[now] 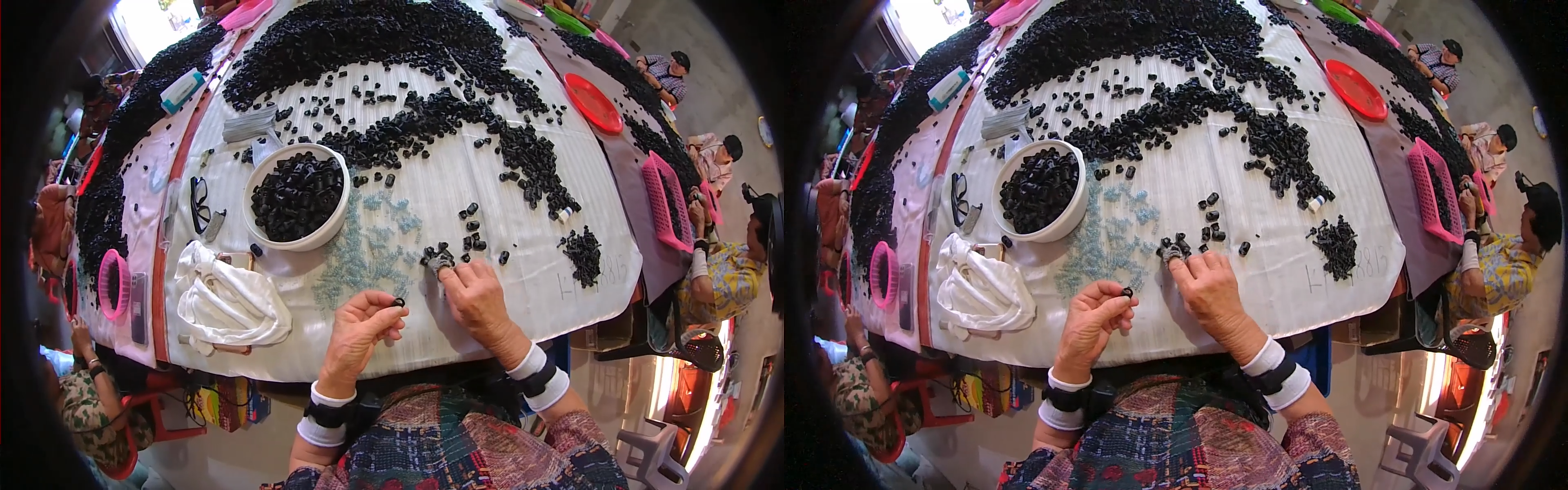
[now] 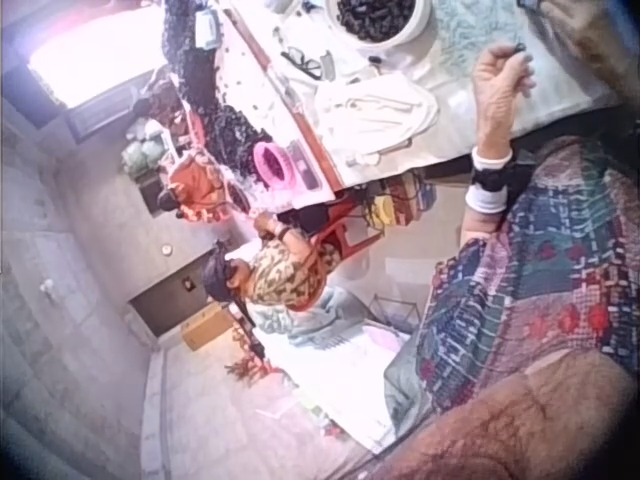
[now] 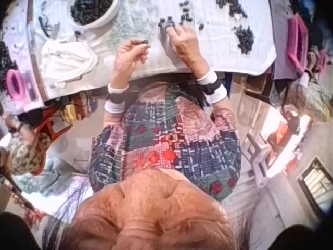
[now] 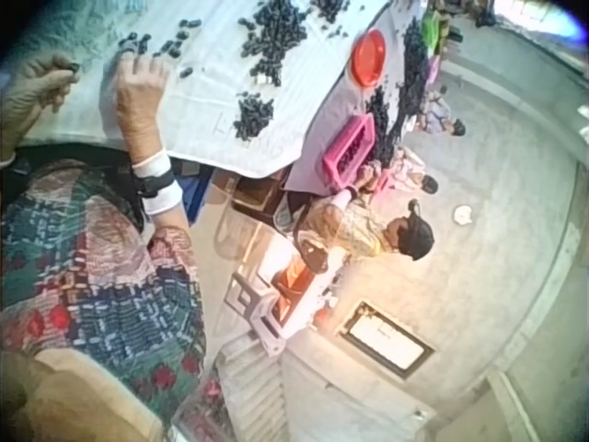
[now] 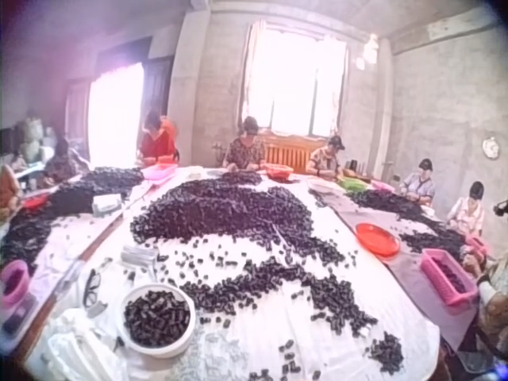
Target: Sorting small black plastic components on a manufacturing table.
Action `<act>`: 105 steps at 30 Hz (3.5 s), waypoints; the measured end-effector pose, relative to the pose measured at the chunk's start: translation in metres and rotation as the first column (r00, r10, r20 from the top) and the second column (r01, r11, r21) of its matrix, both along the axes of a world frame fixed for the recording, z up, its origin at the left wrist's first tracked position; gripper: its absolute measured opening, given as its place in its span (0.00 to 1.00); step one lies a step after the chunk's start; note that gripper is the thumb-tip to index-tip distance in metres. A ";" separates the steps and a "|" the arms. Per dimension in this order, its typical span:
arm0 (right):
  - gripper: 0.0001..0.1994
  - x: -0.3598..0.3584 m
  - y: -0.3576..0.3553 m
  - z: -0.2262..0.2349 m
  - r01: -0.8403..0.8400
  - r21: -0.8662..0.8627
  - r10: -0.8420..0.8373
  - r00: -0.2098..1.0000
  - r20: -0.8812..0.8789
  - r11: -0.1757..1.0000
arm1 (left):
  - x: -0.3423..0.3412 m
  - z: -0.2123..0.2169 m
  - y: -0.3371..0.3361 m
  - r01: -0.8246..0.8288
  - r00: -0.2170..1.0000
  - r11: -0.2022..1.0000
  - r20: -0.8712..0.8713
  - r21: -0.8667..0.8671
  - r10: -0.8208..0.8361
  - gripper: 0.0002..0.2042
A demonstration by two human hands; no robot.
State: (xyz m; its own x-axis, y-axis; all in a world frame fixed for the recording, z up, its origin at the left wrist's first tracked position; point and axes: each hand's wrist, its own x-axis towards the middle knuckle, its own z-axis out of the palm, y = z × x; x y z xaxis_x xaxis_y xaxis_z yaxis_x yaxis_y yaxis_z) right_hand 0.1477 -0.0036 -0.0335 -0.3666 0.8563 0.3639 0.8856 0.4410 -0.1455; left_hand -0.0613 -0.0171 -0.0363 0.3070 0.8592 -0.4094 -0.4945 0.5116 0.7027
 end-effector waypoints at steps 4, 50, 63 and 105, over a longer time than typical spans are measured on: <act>0.12 0.004 -0.001 0.003 -0.081 0.063 0.090 0.985 -0.144 0.995 | 0.007 0.005 0.001 0.015 0.998 0.998 -0.056 0.060 -0.012 0.07; 0.11 0.077 -0.004 -0.004 0.378 -0.124 -0.375 0.717 -0.588 0.917 | 0.040 -0.003 -0.001 0.091 0.991 0.987 -0.109 0.130 -0.077 0.07; 0.10 0.063 0.004 -0.001 0.351 -0.062 -0.331 0.787 -0.521 0.934 | 0.037 -0.004 0.000 0.098 0.991 0.989 -0.101 0.112 -0.087 0.07; 0.09 0.026 -0.018 -0.013 0.052 0.060 -0.027 0.935 -0.353 0.997 | 0.034 -0.009 -0.002 0.084 0.995 0.987 -0.067 0.139 -0.075 0.09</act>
State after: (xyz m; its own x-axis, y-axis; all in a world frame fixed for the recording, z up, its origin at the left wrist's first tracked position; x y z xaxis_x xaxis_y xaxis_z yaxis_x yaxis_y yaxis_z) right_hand 0.1734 -0.0220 -0.0466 -0.1708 0.8365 0.5206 0.7999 0.4263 -0.4225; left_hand -0.0275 -0.0192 -0.0448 0.3546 0.8836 -0.3059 -0.4099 0.4410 0.7985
